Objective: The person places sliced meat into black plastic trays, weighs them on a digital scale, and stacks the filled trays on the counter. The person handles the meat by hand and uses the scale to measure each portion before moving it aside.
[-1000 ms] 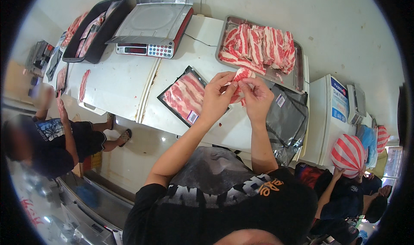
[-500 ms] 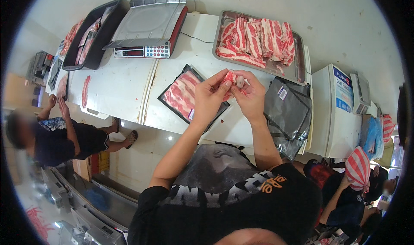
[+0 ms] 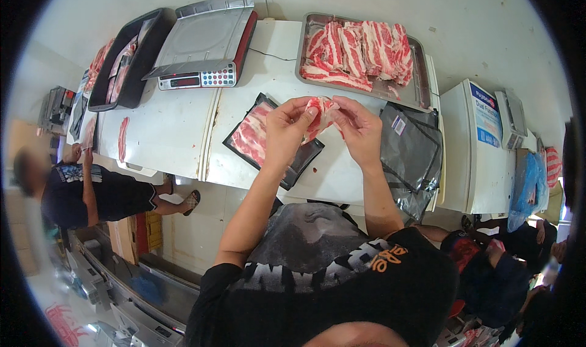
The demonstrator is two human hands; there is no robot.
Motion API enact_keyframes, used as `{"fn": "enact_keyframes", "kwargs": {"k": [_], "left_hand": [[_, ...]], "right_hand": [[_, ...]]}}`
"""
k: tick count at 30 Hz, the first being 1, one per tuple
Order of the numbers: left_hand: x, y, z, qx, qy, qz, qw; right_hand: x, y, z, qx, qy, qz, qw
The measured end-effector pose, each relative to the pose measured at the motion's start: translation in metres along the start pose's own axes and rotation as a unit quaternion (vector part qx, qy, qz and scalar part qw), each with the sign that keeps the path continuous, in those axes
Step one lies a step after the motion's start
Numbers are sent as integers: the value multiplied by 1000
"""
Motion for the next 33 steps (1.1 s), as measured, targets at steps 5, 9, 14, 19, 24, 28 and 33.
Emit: {"fn": "enact_keyframes", "kwargs": {"k": [5, 9, 14, 19, 24, 28, 33], "left_hand": [[-2, -1, -6, -27, 17, 51, 998], [-9, 2, -6, -74, -3, 89, 993], [-10, -2, -18, -116, -19, 156, 981], [-5, -17, -24, -28, 23, 191, 981], [16, -37, -36, 121, 74, 152, 978], [16, -19, -22, 122, 58, 45, 990], [17, 27, 18, 20, 26, -61, 998]], "right_hand": [[-5, -4, 6, -4, 9, -12, 1000], [-7, -7, 11, -26, 17, -18, 999], [-11, 0, 13, -82, 5, -5, 997], [-21, 33, -17, -326, -19, 62, 943], [-8, 35, -75, -593, -143, 21, 792], [37, -22, -70, -669, -182, 59, 718], [65, -49, -61, -744, -223, 20, 630]]}}
Point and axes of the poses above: each hand's wrist, its own x-axis away from the middle knuckle, its own y-axis out of the back of the hand, z = x × y, the point moved 3 cm from there along -x, towards the middle knuckle, and after that the axes turned 11 degrees about -x, right-handed, at the moved point
